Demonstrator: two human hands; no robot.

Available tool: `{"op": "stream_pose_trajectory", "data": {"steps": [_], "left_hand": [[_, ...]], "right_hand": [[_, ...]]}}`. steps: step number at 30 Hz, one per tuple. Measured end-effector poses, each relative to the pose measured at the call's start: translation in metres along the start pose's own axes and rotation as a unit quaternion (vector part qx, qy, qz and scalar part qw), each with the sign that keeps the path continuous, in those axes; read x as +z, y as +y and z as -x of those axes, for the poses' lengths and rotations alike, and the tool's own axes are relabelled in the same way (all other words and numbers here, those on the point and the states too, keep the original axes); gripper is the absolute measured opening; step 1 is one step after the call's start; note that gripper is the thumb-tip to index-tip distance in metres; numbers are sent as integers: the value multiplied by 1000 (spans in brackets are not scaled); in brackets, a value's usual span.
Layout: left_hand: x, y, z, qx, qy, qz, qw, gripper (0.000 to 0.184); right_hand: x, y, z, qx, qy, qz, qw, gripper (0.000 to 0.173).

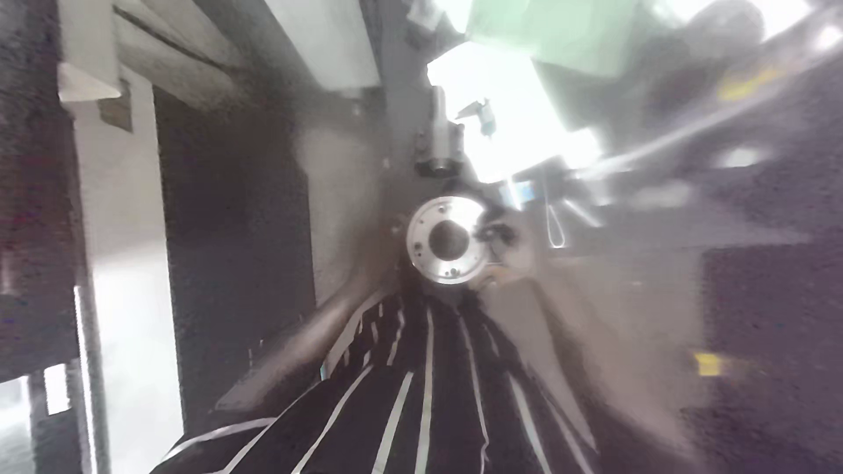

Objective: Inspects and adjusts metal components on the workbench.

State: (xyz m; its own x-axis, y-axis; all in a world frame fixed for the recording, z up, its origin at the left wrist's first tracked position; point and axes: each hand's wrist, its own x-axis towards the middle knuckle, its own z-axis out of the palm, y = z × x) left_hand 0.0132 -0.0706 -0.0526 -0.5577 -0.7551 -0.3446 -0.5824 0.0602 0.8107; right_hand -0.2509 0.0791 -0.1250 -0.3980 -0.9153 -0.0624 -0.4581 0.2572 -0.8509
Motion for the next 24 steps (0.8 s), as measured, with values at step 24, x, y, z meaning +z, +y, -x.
{"op": "stream_pose_trajectory", "data": {"steps": [24], "left_hand": [[17,-64,51,-131,-80,177,972,45]], "right_hand": [[81,-129,32,253,-297,-323,862,41]]}}
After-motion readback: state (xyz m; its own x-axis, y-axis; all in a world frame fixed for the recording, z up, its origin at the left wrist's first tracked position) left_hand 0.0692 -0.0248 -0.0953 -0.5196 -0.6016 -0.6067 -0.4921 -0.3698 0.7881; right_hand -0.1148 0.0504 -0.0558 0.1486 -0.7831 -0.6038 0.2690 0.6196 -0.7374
